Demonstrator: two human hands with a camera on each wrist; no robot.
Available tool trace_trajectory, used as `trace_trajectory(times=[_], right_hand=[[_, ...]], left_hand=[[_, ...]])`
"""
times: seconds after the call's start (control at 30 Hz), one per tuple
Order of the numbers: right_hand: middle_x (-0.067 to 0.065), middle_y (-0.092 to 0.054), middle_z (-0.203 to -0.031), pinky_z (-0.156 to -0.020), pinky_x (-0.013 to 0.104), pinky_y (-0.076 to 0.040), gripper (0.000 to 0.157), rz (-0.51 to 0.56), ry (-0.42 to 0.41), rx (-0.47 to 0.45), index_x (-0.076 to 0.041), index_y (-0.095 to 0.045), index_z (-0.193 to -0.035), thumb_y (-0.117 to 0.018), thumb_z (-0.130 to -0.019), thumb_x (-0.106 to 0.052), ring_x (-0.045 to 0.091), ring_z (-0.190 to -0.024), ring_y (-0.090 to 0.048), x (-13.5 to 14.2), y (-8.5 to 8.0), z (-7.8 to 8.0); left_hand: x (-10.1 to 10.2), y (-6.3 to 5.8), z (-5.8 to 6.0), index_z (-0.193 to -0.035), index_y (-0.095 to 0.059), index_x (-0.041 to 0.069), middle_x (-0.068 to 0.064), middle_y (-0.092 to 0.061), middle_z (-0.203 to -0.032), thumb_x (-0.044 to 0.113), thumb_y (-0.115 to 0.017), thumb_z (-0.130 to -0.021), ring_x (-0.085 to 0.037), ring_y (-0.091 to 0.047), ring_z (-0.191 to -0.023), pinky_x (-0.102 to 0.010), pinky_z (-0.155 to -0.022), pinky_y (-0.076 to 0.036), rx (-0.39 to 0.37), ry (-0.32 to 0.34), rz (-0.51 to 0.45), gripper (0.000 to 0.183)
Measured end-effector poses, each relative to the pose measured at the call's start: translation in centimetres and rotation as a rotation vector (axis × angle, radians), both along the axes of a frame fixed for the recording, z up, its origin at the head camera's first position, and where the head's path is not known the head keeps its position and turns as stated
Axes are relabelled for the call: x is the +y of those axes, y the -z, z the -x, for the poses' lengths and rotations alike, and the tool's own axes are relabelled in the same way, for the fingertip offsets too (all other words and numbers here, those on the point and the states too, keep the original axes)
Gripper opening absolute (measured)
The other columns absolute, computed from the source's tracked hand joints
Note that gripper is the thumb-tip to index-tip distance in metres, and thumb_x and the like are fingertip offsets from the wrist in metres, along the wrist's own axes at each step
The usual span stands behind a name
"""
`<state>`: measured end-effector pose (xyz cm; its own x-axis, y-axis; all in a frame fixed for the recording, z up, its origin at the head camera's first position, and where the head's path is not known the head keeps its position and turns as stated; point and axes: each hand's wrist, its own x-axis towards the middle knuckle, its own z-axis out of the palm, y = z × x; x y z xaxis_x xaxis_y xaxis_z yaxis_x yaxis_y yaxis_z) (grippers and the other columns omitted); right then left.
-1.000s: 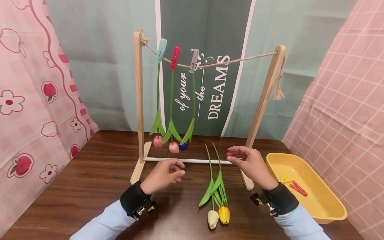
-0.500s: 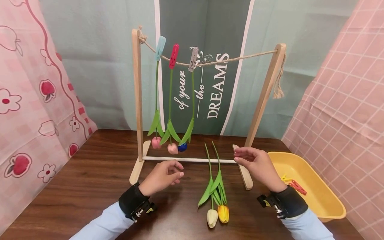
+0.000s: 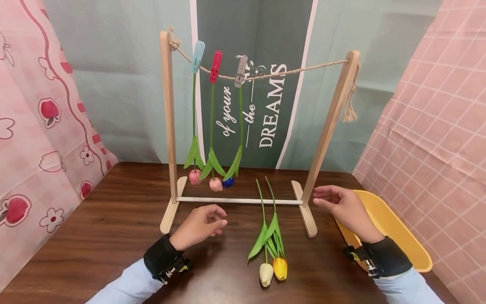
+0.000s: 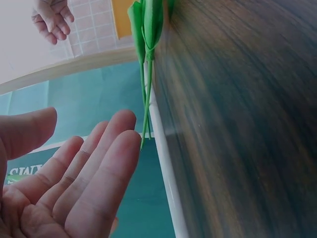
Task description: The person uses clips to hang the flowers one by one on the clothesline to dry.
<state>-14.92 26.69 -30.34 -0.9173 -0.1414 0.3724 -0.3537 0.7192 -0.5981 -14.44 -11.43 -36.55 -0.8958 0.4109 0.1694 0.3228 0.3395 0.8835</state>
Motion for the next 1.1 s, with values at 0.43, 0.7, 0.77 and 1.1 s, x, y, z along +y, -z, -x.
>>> trace_trajectory(times=[0.43,0.7,0.77,1.1], right_hand=[[0.015,-0.071,-0.096,-0.064,0.018,-0.052,0.032,-0.078,0.033,-0.023,0.004,-0.067,-0.108,-0.076,-0.086,-0.017,0.004,-0.078,-0.066,4.8,-1.2,-0.4],[0.021,-0.069,-0.099,-0.064,0.020,-0.053,0.040,-0.121,0.083,-0.133,0.011,-0.063,-0.112,-0.073,-0.089,-0.020,0.016,-0.082,-0.067,8.4,-1.2,0.0],[0.021,-0.069,-0.097,-0.062,0.021,-0.053,0.040,-0.149,0.093,-0.152,0.012,-0.063,-0.111,-0.074,-0.088,-0.019,0.021,-0.081,-0.068,9.3,-1.0,0.1],[0.018,-0.069,-0.081,-0.059,0.030,-0.052,0.035,-0.337,0.089,-0.237,0.017,-0.064,-0.094,-0.079,-0.079,-0.011,0.026,-0.072,-0.064,13.5,-0.3,1.7]], left_hand=[[-0.5,0.7,0.0,-0.105,-0.062,-0.005,-0.016,-0.069,-0.081,0.012,-0.067,-0.093,-0.032,-0.069,-0.069,-0.032,-0.058,-0.057,0.013,0.011,0.014,0.021],[-0.6,0.8,0.1,-0.104,-0.062,-0.004,-0.015,-0.069,-0.080,0.012,-0.067,-0.093,-0.030,-0.068,-0.068,-0.037,-0.058,-0.057,0.008,0.010,0.019,0.020],[-0.6,0.8,0.2,-0.104,-0.063,-0.004,-0.015,-0.069,-0.080,0.011,-0.067,-0.093,-0.030,-0.068,-0.068,-0.037,-0.058,-0.057,0.007,0.009,0.021,0.020],[-0.8,0.7,0.4,-0.105,-0.062,-0.005,-0.015,-0.069,-0.082,0.015,-0.067,-0.093,-0.030,-0.069,-0.068,-0.036,-0.059,-0.057,-0.001,0.011,0.016,0.024]])
